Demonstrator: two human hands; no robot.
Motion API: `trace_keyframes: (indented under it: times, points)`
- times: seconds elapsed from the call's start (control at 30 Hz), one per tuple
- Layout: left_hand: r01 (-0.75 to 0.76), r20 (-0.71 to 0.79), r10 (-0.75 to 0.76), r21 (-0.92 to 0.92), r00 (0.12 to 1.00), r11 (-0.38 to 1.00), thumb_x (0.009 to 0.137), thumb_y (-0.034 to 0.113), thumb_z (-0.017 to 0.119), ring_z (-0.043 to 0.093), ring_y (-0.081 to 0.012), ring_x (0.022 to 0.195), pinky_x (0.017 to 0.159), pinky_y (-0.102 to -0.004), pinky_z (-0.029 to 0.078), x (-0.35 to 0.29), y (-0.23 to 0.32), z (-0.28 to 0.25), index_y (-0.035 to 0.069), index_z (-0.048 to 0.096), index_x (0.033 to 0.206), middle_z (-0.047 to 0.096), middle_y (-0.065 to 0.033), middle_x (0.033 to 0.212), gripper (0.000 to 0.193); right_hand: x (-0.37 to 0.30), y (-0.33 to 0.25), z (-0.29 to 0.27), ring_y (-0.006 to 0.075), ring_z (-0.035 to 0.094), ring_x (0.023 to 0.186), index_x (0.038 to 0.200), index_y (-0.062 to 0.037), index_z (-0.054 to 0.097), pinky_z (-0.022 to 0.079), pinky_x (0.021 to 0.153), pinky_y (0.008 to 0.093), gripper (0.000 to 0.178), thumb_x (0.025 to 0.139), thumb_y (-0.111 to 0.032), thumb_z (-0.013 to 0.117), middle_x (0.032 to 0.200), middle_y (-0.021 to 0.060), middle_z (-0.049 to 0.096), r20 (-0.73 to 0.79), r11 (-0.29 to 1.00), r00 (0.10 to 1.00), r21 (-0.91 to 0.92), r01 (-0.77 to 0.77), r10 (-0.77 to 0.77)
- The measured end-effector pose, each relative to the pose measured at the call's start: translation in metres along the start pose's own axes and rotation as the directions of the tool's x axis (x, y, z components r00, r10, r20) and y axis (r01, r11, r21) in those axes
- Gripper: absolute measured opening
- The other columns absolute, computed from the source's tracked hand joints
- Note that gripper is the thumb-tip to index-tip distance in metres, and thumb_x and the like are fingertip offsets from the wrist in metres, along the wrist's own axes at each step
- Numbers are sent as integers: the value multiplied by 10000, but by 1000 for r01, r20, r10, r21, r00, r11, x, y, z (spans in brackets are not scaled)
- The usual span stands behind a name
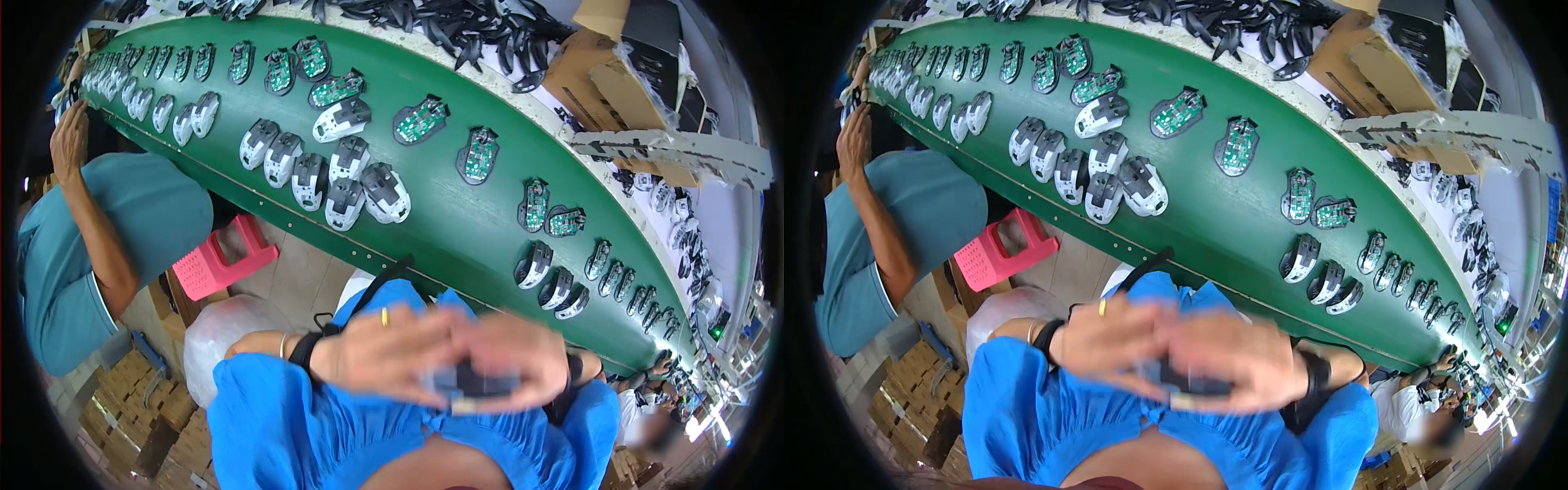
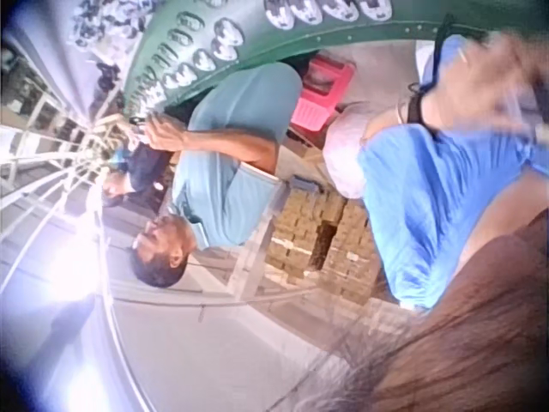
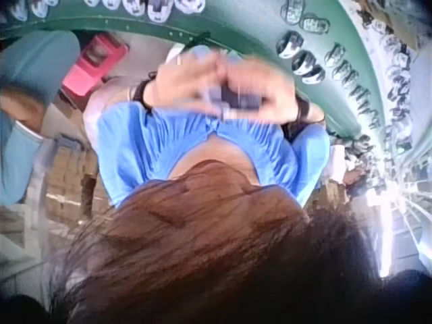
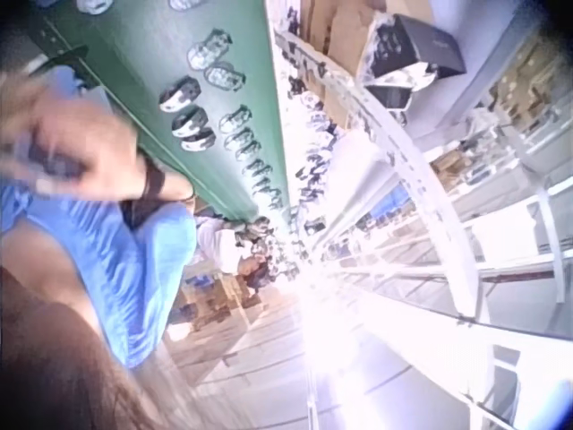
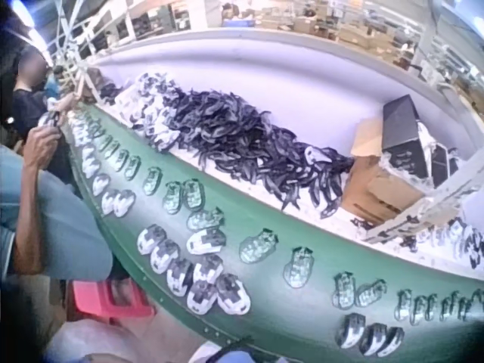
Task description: Assembling the external shell and internal components of gaming mice on a production line.
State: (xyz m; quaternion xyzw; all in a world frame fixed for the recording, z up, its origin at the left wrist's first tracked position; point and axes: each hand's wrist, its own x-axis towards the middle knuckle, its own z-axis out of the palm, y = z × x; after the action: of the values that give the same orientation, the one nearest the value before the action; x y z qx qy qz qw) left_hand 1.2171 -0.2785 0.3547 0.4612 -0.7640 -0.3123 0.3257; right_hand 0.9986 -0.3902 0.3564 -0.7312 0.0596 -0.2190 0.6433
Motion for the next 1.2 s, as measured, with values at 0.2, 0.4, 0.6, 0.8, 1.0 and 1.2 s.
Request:
trace_keyframes:
  times: [0.2, 0.4, 0.6, 0.8, 1.0, 1.2]
  points:
    - [100, -150, -171, -395, 974, 913, 626, 340, 836, 621, -348, 981, 823, -392, 505, 32, -65, 27, -28, 578, 1164, 578, -210, 1213, 701, 7, 30, -11, 211, 608, 1072, 1222, -49, 547, 482, 929, 351, 743, 590, -218, 897, 1179, 125, 627, -273, 806, 783, -42, -590, 559]
    - [449, -272, -455, -89, 848, 889, 611, 341, 849, 489, -362, 1163, 992, -434, 395, 9, -149, 159, -15, 600, 1089, 528, -210, 1254, 646, -39, 139, -58, 219, 579, 1124, 1346, -64, 475, 486, 921, 360, 770, 666, -180, 819, 1214, 126, 604, -299, 651, 637, -62, -756, 711]
    - [582, -185, -560, 95, 808, 808, 668, 449, 781, 416, -395, 1158, 967, -484, 353, 20, -140, 202, -32, 455, 1240, 418, -206, 1268, 816, 49, 217, -156, 264, 673, 790, 1060, -33, 634, 516, 732, 364, 361, 797, -273, 698, 886, 148, 692, -752, 450, 558, -387, -805, 351]
    - [687, -560, -478, 245, 676, 684, 739, 406, 751, 340, -432, 1221, 1024, -517, 270, -8, -162, 129, -25, 367, 1365, 337, -273, 1352, 852, 106, 287, -237, 425, 651, 886, 899, 59, 666, 516, 802, 482, 596, 751, -519, 670, 906, 289, 658, -853, -5, 466, -480, -877, 233]
    - [705, -548, -487, 304, 680, 641, 797, 175, 673, 357, -420, 1247, 1038, -497, 287, 7, -179, 111, 98, 569, 1210, 406, -224, 1346, 433, 110, 278, -214, 384, 672, 871, 910, 2, 669, 543, 764, 476, 399, 788, -377, 643, 876, 232, 676, -769, -139, 564, -621, -772, 301]
    - [541, -384, -386, 509, 839, 669, 774, 89, 662, 324, -419, 1295, 1059, -480, 287, -7, -194, 118, 197, 610, 1225, 300, -214, 1471, 467, 116, 265, -205, 401, 653, 883, 969, -24, 661, 516, 776, 489, 440, 794, -427, 679, 920, 231, 671, -754, 100, 591, -590, -801, 288]
